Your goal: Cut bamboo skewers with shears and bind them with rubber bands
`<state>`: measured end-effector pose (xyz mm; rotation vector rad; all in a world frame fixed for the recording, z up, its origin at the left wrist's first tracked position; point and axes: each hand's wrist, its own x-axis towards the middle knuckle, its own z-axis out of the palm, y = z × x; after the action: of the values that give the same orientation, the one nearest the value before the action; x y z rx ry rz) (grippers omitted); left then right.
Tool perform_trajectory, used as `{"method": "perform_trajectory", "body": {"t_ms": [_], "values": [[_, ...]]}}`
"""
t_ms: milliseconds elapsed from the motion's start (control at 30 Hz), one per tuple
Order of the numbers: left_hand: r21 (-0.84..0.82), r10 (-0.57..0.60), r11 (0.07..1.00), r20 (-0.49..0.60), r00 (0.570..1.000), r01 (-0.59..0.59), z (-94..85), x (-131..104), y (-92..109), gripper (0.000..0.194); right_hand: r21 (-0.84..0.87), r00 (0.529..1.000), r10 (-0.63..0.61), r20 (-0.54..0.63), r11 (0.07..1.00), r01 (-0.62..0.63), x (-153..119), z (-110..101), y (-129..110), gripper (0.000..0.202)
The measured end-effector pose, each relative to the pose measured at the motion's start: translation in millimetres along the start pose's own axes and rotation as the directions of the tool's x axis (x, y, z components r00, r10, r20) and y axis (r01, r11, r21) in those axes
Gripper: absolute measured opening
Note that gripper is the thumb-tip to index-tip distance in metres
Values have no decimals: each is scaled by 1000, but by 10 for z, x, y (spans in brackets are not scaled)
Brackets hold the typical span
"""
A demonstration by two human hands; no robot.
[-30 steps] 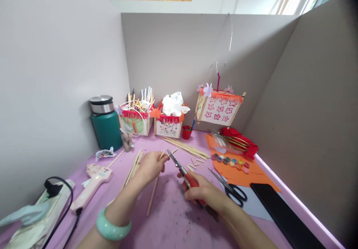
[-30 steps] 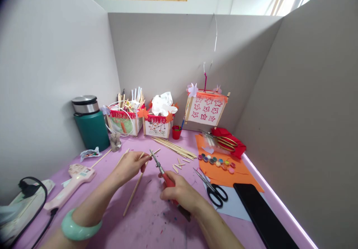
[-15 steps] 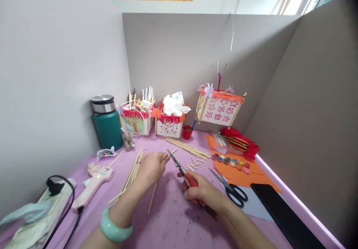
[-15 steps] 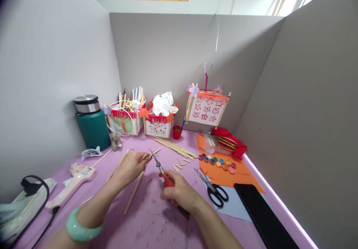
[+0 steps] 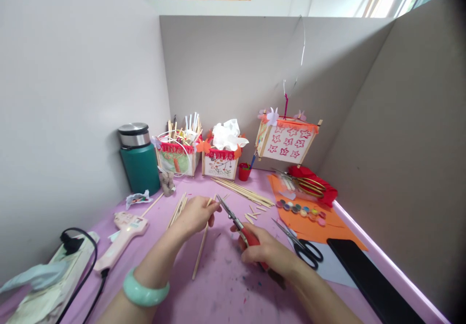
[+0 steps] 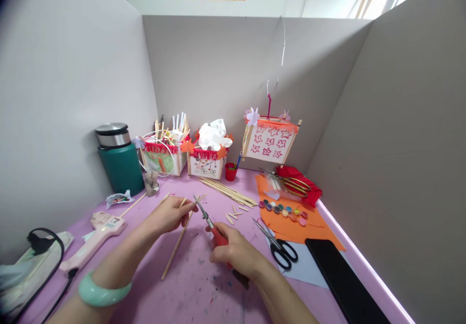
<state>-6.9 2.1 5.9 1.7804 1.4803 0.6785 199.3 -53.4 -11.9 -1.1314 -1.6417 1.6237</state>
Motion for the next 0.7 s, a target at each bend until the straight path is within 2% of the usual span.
{"method": "perform_trajectory", "body": {"t_ms": [133, 367, 500, 700], "values": [[112, 58, 993, -89, 994, -48, 14, -33, 83, 41, -32, 999, -8, -39, 999, 7, 48, 13, 32, 50], [280, 139, 957, -220, 966, -73, 74, -115, 188, 25, 4, 999, 13, -38, 1000, -13, 84, 7, 67, 47], [279, 124, 958, -199, 972, -65, 53, -114, 162, 33, 69, 999, 34, 7, 997, -35, 41, -11, 29, 45], [134, 44, 990, -62, 997, -35, 10, -50, 64, 40, 102, 998, 39, 53, 994, -44, -6, -37, -22, 45]]}}
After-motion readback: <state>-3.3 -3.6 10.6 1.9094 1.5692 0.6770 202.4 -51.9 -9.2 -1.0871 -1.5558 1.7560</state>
